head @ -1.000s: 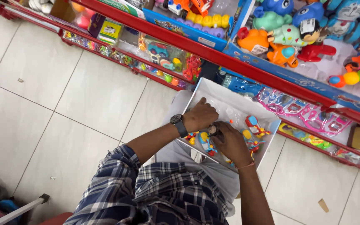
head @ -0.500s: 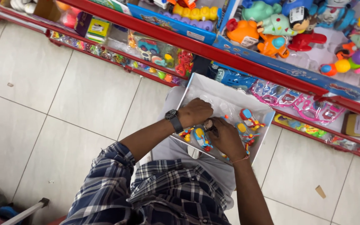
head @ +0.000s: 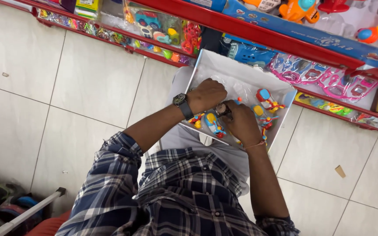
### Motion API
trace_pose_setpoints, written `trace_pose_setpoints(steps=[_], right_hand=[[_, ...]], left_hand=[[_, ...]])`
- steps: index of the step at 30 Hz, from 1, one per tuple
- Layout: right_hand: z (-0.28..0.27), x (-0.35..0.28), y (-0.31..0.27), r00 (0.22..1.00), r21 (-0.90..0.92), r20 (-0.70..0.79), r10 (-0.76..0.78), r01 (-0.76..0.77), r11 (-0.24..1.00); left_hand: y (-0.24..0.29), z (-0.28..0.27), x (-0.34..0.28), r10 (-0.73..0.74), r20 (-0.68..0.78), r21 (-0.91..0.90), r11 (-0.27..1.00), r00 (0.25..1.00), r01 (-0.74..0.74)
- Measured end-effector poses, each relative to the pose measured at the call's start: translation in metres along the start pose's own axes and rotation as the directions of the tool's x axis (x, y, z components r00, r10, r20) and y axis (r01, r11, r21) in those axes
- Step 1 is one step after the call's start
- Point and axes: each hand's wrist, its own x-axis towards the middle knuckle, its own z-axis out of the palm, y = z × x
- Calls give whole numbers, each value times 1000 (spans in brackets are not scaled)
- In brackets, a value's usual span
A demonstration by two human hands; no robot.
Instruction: Organizing and arranging various small toys and toy boxes on a shelf.
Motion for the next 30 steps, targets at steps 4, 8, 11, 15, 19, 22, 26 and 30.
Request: trace_pose_setpoints(steps=[4,8,11,15,19,22,26,30], right_hand=[[0,1,-3,999,1,35,23,-23,1000],[-1,-1,2,1000,2,16,19,-19,1000],[-7,-6,5,998,54,13,-69,68,996],[-39,-20,8,998,427,56,-32,5,904],[-64,-31,15,957,406,-268,115,4,914],[-73,-36,21,882,406,-441,169,28,913],[-64,-38,39,846,397,-481,229,-23,917],[-62,-39,37,844,556,-400,358,-88,826]], left_hand=[[5,-6,-2,-12,23,32,999,1000,12],[7,-10,-2,-5,14,42,999,1000,4],[4,-10,-1,-25,86,89,996,996,17],[9,-48,-5,-68,158,69,996,985,57],[10,-75,-9,-118,-72,-147,983,990,107],[13,-78,-10,-194,-287,-284,953,938,110],[24,-87,-7,-362,-282,-425,877,888,223],[26,-73,-5,-374,-165,-406,869,913,282]])
